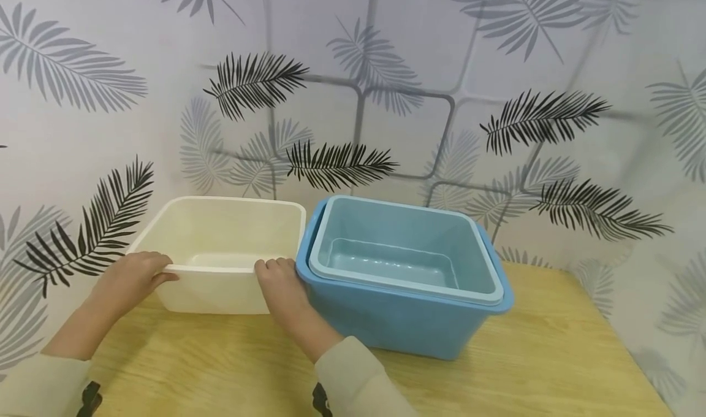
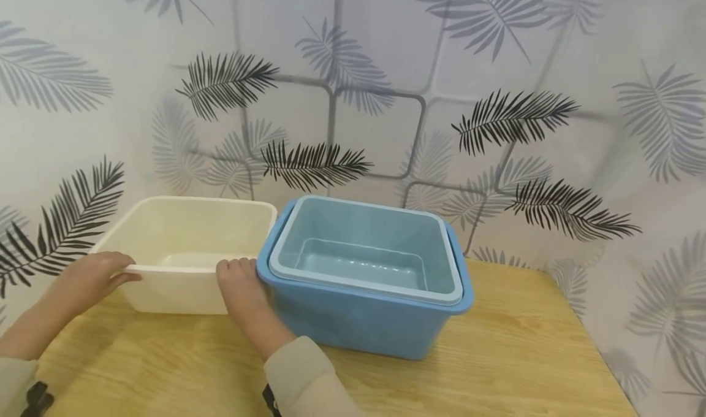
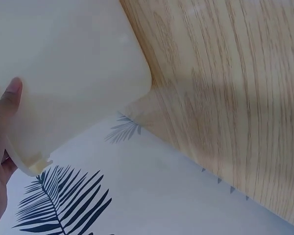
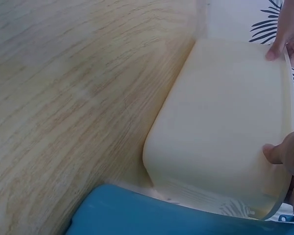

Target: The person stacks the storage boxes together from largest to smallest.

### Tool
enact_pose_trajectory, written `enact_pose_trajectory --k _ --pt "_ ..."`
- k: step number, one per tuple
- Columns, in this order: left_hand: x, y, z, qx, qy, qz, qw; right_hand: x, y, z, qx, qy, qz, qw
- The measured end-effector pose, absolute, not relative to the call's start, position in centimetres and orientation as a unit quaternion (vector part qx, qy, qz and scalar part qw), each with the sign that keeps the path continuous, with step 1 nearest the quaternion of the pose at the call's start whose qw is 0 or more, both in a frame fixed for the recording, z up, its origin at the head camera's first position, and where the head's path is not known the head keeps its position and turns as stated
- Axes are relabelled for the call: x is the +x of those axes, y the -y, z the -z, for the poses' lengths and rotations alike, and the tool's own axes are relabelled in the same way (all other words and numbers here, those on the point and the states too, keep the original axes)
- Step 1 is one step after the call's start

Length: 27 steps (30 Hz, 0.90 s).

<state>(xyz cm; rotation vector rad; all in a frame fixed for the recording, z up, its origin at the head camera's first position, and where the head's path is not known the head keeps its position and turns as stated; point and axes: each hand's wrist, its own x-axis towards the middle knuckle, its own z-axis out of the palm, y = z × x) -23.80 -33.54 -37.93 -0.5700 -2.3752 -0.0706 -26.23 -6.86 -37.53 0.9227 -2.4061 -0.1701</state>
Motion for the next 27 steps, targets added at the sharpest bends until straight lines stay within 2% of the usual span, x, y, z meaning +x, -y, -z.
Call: enact_pose_trajectory --k 4,10,13,18,27 --pt "-23.3 33.9 37.6 -0.215 0.912 0.010 0.349 -26.0 6.8 37.0 0.357 0.887 0.061 0.288" --pt "-22.4 34.6 37.4 -0.204 0.914 0.016 0.349 -25.7 7.1 37.3 0.362 0.858 0.048 0.361" --pt "-22.1 34.8 37.2 -0.216 0.903 0.019 0.370 -25.6 7.3 37.2 0.358 0.850 0.046 0.384" --pt "-21.7 34.9 36.2 -0.233 0.888 0.022 0.396 -25.4 7.5 36.2 0.355 0.849 0.044 0.389" --pt "-21.4 34.9 33.6 -0.225 0.886 0.027 0.404 -25.0 6.9 33.2 0.363 0.836 0.020 0.410"
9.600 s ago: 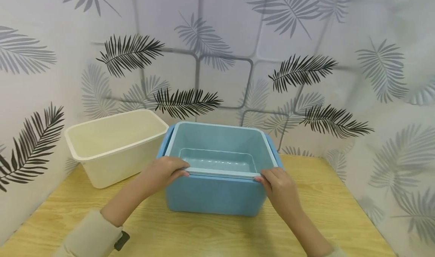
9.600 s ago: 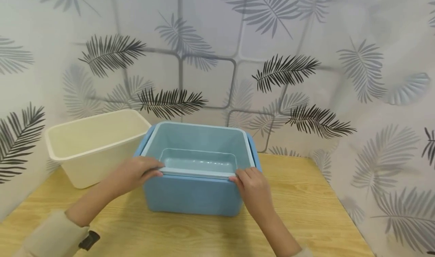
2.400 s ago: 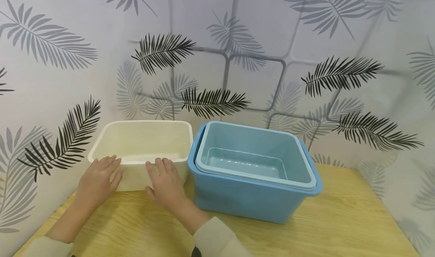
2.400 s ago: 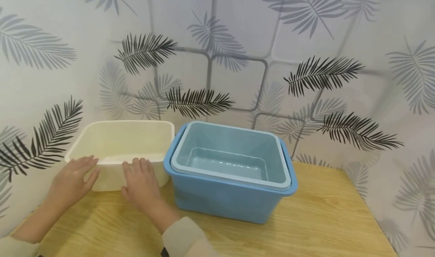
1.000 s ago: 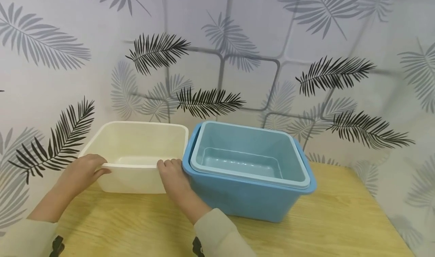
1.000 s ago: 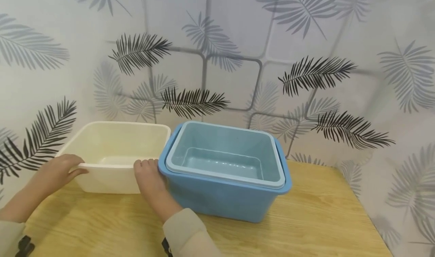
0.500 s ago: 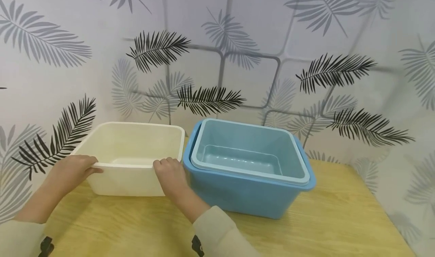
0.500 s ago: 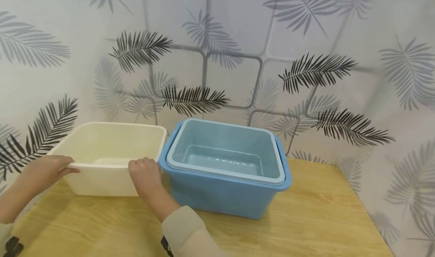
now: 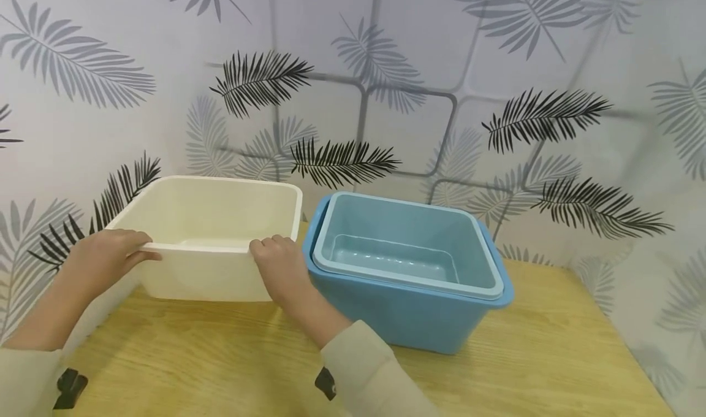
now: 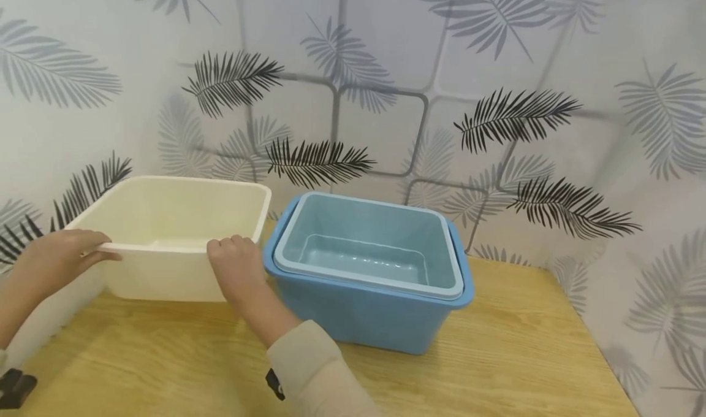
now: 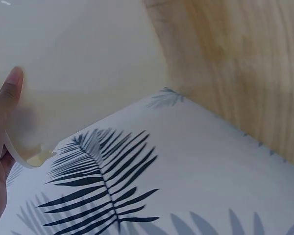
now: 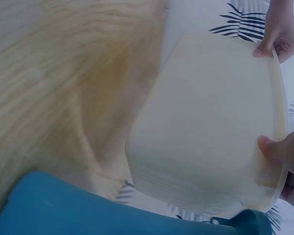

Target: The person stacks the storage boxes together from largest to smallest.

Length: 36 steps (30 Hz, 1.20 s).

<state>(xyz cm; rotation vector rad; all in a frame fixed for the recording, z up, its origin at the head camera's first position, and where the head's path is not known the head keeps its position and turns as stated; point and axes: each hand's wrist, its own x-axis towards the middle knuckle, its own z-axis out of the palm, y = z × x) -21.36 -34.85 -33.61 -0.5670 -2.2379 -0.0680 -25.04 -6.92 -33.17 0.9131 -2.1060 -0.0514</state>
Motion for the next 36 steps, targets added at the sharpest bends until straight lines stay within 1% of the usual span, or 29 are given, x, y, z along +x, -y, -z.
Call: enact_pose_trajectory --k 8,16,23,29,33,36 --pt "-21.4 34.1 30.4 -0.223 0.879 0.024 0.421 -25.2 5.8 30.1 0.364 0.830 -0.037 0.421" --pt "-21.5 33.5 27.3 -0.243 0.846 0.021 0.473 -25.3 5.1 27.5 0.358 0.818 -0.061 0.447" --pt "-20.8 32.6 24.9 -0.219 0.843 0.030 0.491 -25.3 4.4 25.5 0.352 0.803 -0.078 0.474" --pt "-20.6 31.6 23.0 -0.221 0.831 0.032 0.510 -25.2 3.5 23.7 0.354 0.792 -0.080 0.492" --pt "-20.6 31.0 21.8 -0.207 0.838 0.043 0.503 -25.3 2.8 22.5 0.354 0.781 -0.078 0.508" --pt "-20.8 30.4 21.1 -0.199 0.851 0.052 0.483 -25.3 2.2 21.7 0.351 0.782 -0.079 0.509"
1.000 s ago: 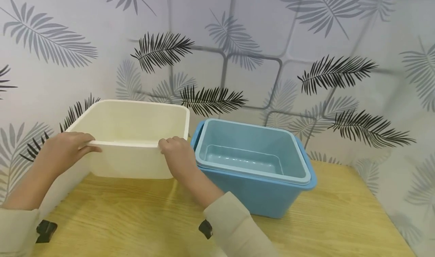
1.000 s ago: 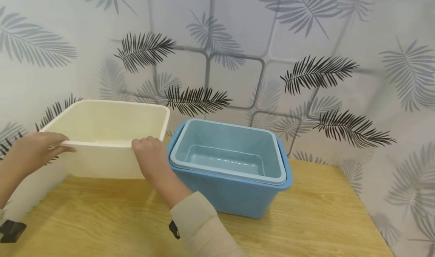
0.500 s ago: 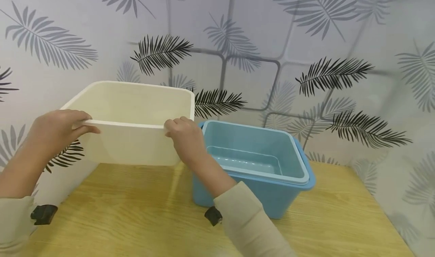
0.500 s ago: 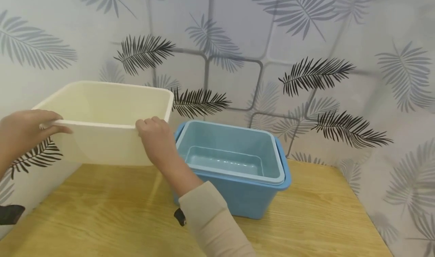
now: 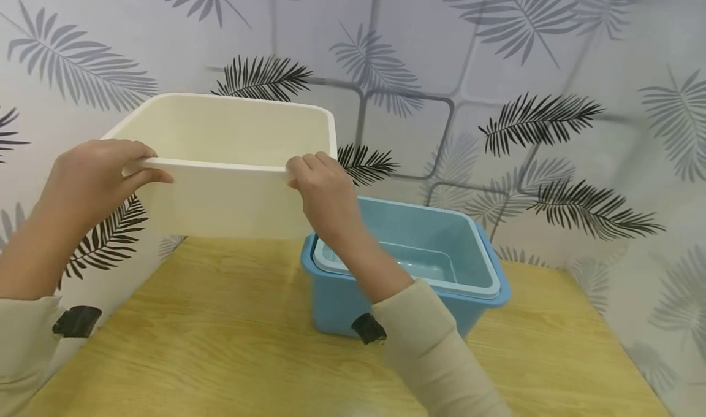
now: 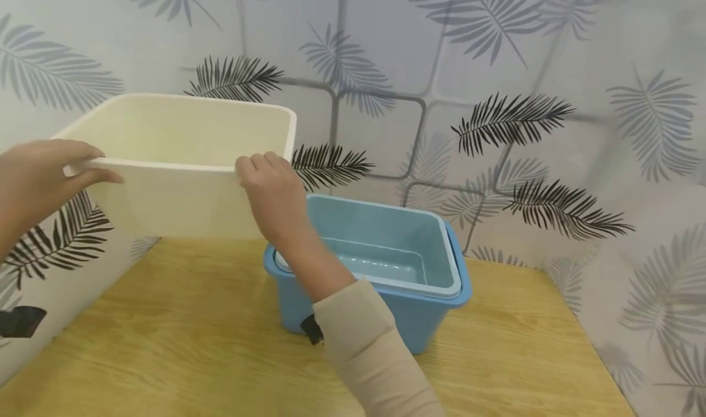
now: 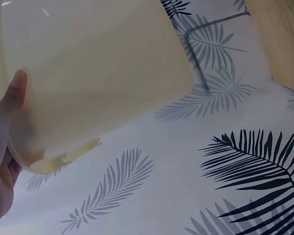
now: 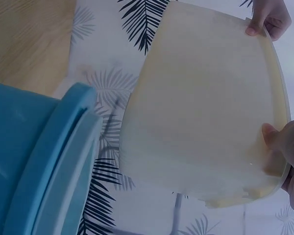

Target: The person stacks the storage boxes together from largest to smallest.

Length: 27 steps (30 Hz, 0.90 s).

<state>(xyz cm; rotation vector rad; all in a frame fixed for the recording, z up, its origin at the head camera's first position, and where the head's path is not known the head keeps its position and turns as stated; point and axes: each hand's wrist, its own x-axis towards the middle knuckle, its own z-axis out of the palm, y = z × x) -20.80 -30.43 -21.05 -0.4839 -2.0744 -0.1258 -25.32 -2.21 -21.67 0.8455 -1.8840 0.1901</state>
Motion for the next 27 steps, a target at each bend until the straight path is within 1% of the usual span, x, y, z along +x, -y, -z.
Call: enact_pose_trajectory --k 3,10,18,27 --pt "-21.0 29.7 20.5 -0.202 0.854 0.054 0.476 -25.4 1.4 21.1 0.348 0.788 -0.078 0.501" --pt "-21.8 28.1 20.0 -0.238 0.827 0.055 0.506 -25.9 -0.4 20.9 0.357 0.795 -0.090 0.482" --pt "-22.3 25.5 20.0 -0.244 0.827 0.062 0.502 -26.0 -3.0 21.0 0.360 0.804 -0.106 0.461" --pt "-23.0 22.5 19.9 -0.271 0.817 0.065 0.505 -25.9 -6.1 21.0 0.350 0.808 -0.117 0.460"
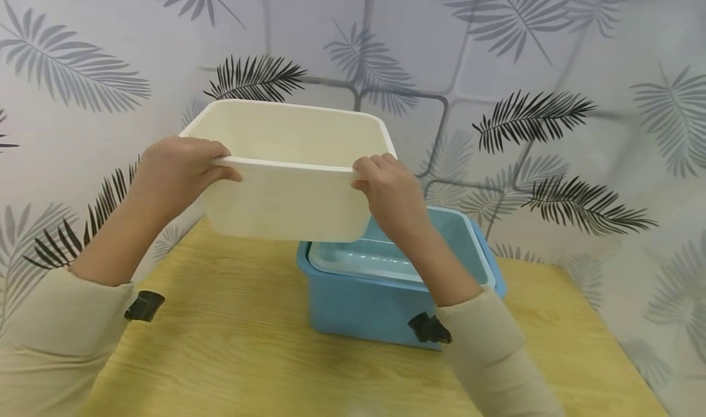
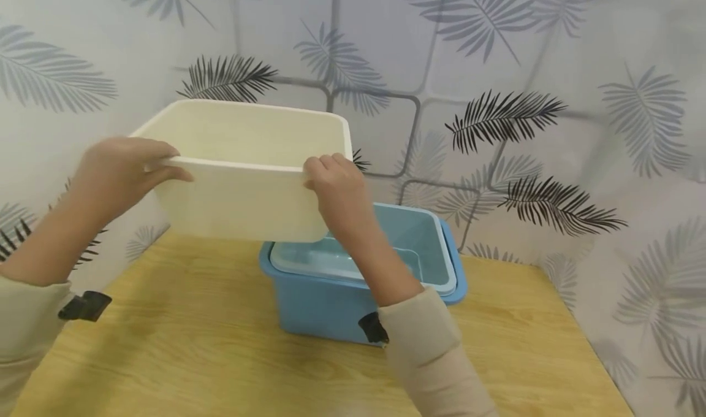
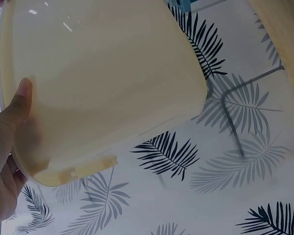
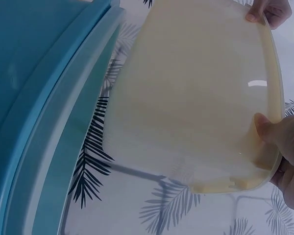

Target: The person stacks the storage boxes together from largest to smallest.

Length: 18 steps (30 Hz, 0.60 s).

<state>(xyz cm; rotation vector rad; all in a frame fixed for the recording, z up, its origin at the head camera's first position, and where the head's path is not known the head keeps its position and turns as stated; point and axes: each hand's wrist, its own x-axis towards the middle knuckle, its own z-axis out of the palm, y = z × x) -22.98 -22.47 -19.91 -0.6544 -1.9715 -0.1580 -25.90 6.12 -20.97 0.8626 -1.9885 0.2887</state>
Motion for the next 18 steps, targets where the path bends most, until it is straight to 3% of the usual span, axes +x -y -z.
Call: enact_pose_trajectory --k 18 --pt "-24.0 18.0 20.1 -0.280 0.815 0.072 0.501 -25.2 -10.6 21.0 0.339 0.826 -0.142 0.427"
